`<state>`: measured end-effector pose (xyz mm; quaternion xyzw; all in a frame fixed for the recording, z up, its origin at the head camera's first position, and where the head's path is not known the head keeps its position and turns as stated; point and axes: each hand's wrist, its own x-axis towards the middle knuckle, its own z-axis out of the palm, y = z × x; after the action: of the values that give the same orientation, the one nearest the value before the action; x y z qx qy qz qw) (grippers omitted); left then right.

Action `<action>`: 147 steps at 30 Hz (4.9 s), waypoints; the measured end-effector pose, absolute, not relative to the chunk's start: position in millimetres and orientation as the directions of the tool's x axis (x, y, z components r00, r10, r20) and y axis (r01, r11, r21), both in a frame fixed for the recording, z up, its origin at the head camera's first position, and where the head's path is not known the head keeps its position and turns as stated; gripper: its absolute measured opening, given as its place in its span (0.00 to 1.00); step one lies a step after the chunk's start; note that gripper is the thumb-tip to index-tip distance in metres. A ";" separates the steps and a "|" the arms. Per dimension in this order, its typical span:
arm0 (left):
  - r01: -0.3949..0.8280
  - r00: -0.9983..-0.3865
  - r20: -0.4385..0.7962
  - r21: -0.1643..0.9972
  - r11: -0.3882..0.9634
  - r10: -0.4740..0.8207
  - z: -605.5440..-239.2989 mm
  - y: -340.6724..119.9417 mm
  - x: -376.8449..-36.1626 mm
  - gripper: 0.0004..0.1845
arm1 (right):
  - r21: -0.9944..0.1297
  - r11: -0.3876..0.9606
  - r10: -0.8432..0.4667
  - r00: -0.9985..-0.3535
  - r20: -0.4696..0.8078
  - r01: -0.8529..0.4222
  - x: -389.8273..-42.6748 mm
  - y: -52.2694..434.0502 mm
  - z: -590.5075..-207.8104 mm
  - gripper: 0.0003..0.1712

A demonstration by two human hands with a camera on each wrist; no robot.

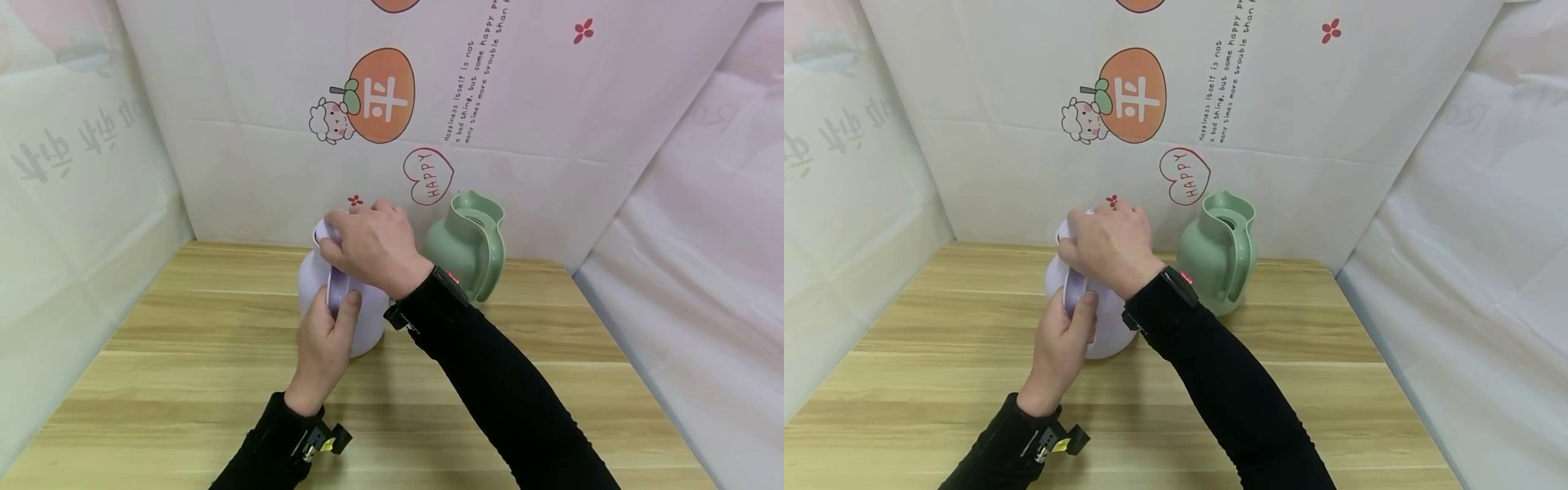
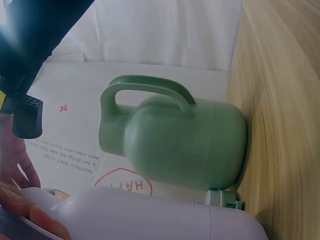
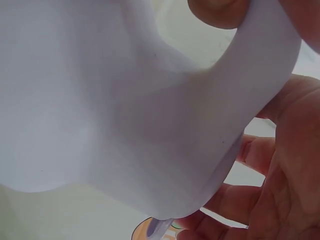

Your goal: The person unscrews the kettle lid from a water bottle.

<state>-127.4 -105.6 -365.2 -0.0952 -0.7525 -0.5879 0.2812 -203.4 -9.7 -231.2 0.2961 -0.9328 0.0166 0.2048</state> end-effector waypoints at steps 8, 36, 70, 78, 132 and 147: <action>0.471 -0.824 0.534 0.832 0.293 -0.191 -364.2 -105.6 -127.0 0.12 | 0.045 0.813 -0.550 -0.739 0.389 -0.581 -203.7 -9.4 -230.1 0.20; 0.482 -0.821 0.539 0.831 0.276 -0.187 -365.3 -105.2 -127.7 0.11 | -0.103 0.748 -0.599 -0.734 0.321 -0.655 -209.3 -2.3 -231.3 0.21; 0.495 -0.817 0.550 0.823 0.279 -0.172 -365.1 -105.9 -127.7 0.09 | 0.018 0.925 -0.348 -0.823 0.449 -0.380 -204.5 -19.1 -238.3 0.37; 0.501 -0.814 0.554 0.821 0.274 -0.172 -365.1 -106.3 -128.0 0.09 | 0.035 0.935 -0.335 -0.842 0.423 -0.354 -204.1 -22.5 -236.4 0.36; 0.464 -0.827 0.528 0.834 0.298 -0.192 -364.0 -105.3 -124.9 0.12 | -0.202 0.724 -0.560 -0.733 0.387 -0.660 -221.3 0.9 -241.2 0.34; 0.488 -0.816 0.545 0.829 0.274 -0.195 -366.1 -105.3 -126.6 0.11 | 0.033 0.944 -0.314 -0.865 0.391 -0.328 -204.5 -24.0 -235.1 0.40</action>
<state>-126.6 -105.3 -366.1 -0.0984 -0.7448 -0.5943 0.2872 -204.5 -24.0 -235.1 0.1664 -0.9655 0.0172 0.1994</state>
